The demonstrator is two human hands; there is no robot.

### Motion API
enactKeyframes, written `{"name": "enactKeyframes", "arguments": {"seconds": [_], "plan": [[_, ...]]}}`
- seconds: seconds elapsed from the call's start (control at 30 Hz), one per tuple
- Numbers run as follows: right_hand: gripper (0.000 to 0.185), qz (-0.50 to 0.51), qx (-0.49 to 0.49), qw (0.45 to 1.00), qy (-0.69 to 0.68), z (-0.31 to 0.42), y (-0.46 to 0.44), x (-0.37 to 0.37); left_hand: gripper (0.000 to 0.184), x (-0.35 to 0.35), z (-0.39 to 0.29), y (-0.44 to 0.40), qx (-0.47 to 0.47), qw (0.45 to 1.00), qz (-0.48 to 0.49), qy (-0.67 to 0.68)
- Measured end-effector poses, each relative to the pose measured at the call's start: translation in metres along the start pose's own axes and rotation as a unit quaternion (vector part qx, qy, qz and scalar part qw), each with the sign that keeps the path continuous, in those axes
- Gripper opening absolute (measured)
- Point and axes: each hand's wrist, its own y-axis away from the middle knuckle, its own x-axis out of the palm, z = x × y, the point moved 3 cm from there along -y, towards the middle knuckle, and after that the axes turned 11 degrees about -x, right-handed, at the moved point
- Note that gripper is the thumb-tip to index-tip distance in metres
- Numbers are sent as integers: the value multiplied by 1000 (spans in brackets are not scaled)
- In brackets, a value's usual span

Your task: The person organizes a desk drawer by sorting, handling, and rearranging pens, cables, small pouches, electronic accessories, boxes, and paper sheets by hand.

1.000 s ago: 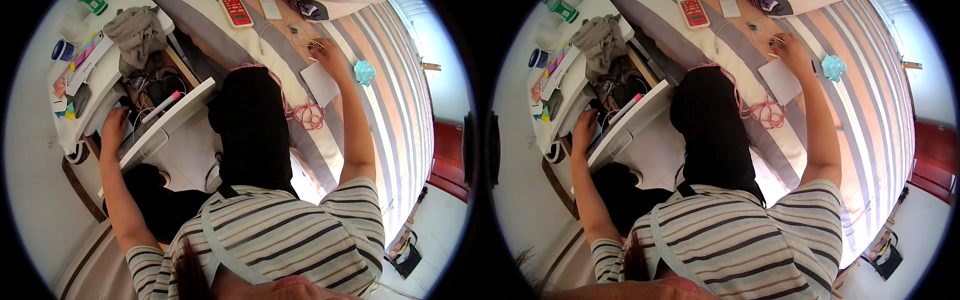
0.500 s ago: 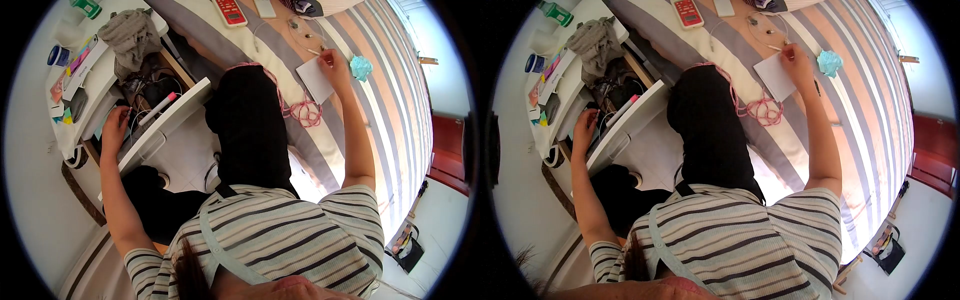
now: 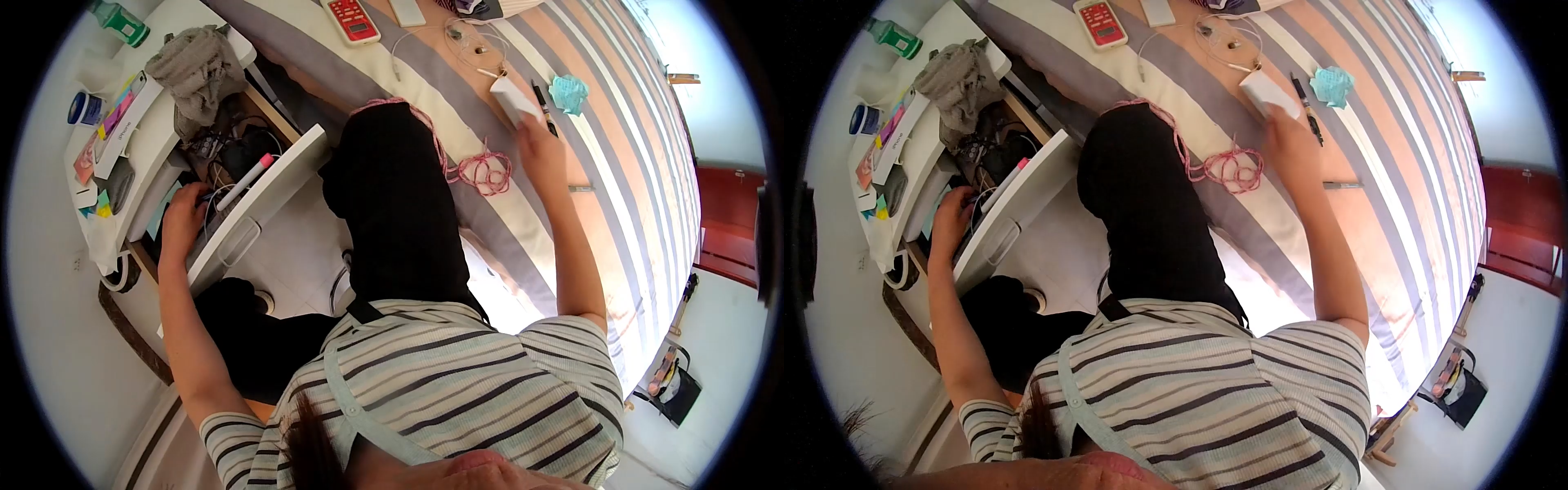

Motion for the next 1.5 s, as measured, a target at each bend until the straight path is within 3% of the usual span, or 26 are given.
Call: {"name": "enactKeyframes", "arguments": {"seconds": [0.07,0.1,0.17,0.23,0.3,0.43,0.53,0.6,0.7,0.73,0.8,0.87,0.9,1.0,1.03,1.1,1.2,1.27,1.33,1.37,1.43,1.47,1.5], "plan": [[29,-113,62,988,-82,-13,9,-19,35,-3,-2,3,-5,1000,-3,11],[29,-113,61,988,-80,-9,9,-29,35,-3,-4,4,-9,1000,-4,23],[31,-234,62,916,-320,2,8,-52,35,-3,-1,4,-7,999,-29,23],[33,-231,89,889,-387,8,6,-60,34,-5,0,6,-8,998,-54,21],[34,-209,135,839,-484,15,6,-62,33,-10,1,9,-21,997,-64,40],[33,-197,132,797,-556,33,-1,-52,36,-17,-1,15,-13,993,-92,71],[32,-165,115,789,-580,76,-13,-45,46,-50,-70,35,75,967,-230,77],[29,-83,29,825,-558,117,-24,-35,71,-67,-130,53,150,958,-206,134],[25,18,-65,822,-566,191,-34,-10,96,-65,-181,69,225,947,-151,174],[25,37,-78,813,-575,211,-36,-3,96,-57,-185,72,223,946,-150,180],[24,86,-173,821,-538,250,-43,11,100,-40,-176,71,130,959,-86,236],[24,146,-139,774,-600,274,-55,23,95,-34,-152,66,128,934,-76,326],[24,170,-128,736,-642,281,-58,30,92,-34,-141,70,62,895,30,440],[26,199,-108,668,-709,296,-68,42,81,-28,-118,75,8,807,64,587],[26,203,-118,671,-703,298,-71,46,81,-27,-114,78,2,806,59,589],[26,214,-131,674,-695,303,-74,49,71,-23,-106,84,-57,682,88,724],[26,218,-140,694,-672,307,-80,52,64,-22,-87,88,-97,628,148,758],[25,198,-165,722,-642,307,-84,54,57,-24,-79,92,-111,615,109,773],[24,220,-157,702,-659,311,-86,57,60,-24,-70,91,-66,606,145,780],[23,223,-157,703,-657,313,-87,60,60,-22,-69,91,-68,605,143,780],[21,215,-162,702,-659,321,-88,67,79,-26,-78,89,-5,799,36,601],[21,120,-183,769,-601,331,-83,71,89,-27,-87,85,37,870,-9,491],[26,107,-183,736,-643,332,-81,75,93,-22,-90,81,51,878,-8,477]]}}
